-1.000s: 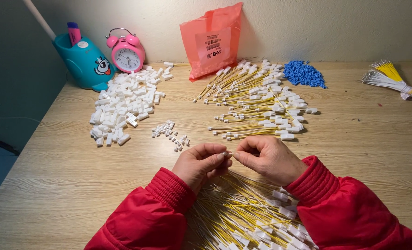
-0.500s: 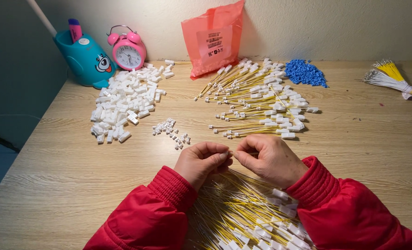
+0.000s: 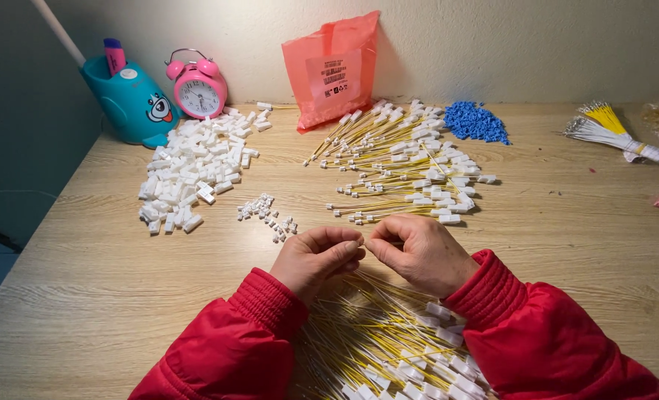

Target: Assembling small white plastic sleeves onto thin yellow sticks on a wooden table.

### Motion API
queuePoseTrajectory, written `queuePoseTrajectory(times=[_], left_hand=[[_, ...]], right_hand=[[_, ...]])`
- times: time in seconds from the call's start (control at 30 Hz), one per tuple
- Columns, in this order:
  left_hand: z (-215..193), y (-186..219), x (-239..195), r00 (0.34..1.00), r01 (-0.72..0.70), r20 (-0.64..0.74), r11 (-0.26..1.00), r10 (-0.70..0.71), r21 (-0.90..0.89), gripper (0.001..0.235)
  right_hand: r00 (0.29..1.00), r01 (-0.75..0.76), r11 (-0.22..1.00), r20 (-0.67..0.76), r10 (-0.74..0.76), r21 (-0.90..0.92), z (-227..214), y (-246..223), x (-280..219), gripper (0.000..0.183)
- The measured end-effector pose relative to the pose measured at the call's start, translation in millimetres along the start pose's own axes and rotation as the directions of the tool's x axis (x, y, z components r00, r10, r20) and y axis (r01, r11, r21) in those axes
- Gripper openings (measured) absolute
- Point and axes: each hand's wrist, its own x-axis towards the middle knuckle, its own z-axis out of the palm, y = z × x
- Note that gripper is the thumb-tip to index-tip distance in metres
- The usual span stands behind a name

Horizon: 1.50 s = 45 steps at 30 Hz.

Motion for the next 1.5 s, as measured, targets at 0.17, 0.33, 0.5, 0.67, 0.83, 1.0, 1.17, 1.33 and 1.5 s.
queuePoseTrajectory(times=[0.17, 0.33, 0.5, 0.67, 0.83, 1.0, 1.17, 1.33, 1.5], left_hand=[[-1, -1, 1, 1.000, -0.007, -0.018, 1.000, 0.007, -0.012, 0.028], [-8, -13, 8, 0.999, -0.051, 0.009, 0.998, 0.050, 0.022, 0.028], [-8, -11, 6, 0.997, -0.070, 0.019, 0.997, 0.069, 0.033, 0.027], [-8, -8, 3, 0.997, -0.074, 0.011, 0.996, 0.074, 0.041, 0.028], [-8, -6, 8, 0.991, -0.129, 0.039, 0.991, 0.127, 0.037, 0.027], [-6, -13, 9, 0.990, -0.136, 0.029, 0.991, 0.136, 0.013, 0.028], [-2, -14, 11, 0.986, -0.165, 0.022, 0.986, 0.164, 0.038, 0.026], [-3, -9, 16, 0.977, -0.212, 0.025, 0.973, 0.211, 0.093, 0.025], [-10, -1, 18, 0.962, -0.215, -0.103, 0.931, 0.254, 0.294, 0.020]], right_hand=[[1.000, 0.012, 1.000, 0.012, -0.012, 0.004, 0, -2, 0, 0.008], [0.999, 0.038, 0.999, -0.002, -0.038, 0.017, 3, 3, -2, 0.008], [0.999, 0.041, 0.998, 0.005, -0.041, 0.050, 7, 3, -1, 0.009], [0.999, 0.011, 0.997, 0.033, -0.013, 0.072, 8, 5, 0, 0.009], [1.000, -0.011, 0.993, 0.028, 0.008, 0.116, 5, 0, 3, 0.009], [1.000, -0.008, 0.997, 0.027, 0.006, 0.070, 7, 2, 1, 0.008], [0.999, 0.045, 0.998, 0.008, -0.045, 0.047, 6, 5, 1, 0.007], [0.993, 0.118, 0.993, 0.016, -0.118, 0.001, -11, -3, 1, 0.008], [0.986, 0.108, 0.947, 0.152, -0.063, -0.304, -59, -15, -33, 0.010]])
